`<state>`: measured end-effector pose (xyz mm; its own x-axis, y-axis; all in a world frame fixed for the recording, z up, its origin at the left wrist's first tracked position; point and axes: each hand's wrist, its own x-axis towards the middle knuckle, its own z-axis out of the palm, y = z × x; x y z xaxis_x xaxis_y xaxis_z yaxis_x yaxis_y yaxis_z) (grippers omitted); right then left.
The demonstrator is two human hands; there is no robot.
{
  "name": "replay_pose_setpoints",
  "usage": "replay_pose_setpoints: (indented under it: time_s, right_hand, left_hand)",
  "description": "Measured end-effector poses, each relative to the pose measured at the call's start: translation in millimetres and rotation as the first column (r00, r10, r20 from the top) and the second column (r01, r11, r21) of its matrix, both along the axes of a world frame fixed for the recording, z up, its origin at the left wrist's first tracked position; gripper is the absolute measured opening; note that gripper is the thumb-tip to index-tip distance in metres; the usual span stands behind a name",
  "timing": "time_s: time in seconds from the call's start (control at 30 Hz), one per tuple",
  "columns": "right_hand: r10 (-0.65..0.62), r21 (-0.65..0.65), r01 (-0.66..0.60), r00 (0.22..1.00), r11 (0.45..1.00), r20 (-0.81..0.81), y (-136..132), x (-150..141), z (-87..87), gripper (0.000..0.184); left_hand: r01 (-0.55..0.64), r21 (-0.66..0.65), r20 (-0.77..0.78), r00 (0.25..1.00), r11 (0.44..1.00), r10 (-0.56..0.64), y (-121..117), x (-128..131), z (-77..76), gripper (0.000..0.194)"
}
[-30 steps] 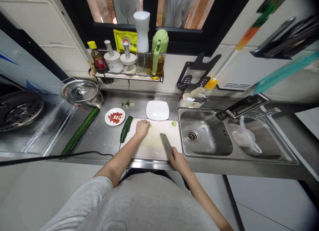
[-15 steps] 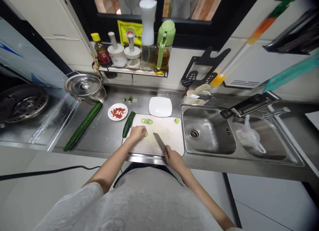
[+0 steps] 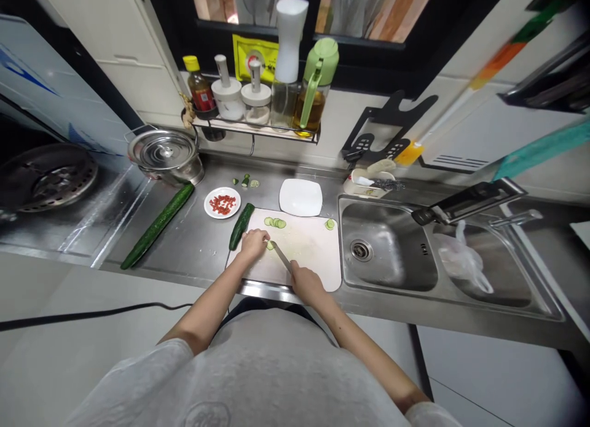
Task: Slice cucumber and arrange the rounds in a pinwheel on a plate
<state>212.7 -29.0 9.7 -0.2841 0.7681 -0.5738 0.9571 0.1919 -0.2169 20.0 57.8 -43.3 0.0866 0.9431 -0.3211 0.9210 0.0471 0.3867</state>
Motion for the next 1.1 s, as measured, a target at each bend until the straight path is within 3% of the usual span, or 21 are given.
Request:
replay_pose_setpoints:
  time_s: [0.47,0.8,1.1]
  right_hand:
    - [0.021,-0.009,-0.021,0.999,1.000,0.032,9,-7,2.7,0.029]
    - [0.031,-0.079,-0.027,0.998,0.997,0.057,14,-17,4.0,0.041]
    - [0.056,-0.056,-0.055,0.998,0.997,0.032,14,-9,5.7,0.041]
  left_hand:
    - [-0.013,-0.022,0.011,1.000,1.000,0.014,2,0,-1.0,0.026]
    - [-0.017,-0.054,-0.005,1.000,0.998,0.017,3,0,1.2,0.025]
    - [0.027,-0.106,-0.046,0.998,0.994,-0.032,9,3,3.8,0.025]
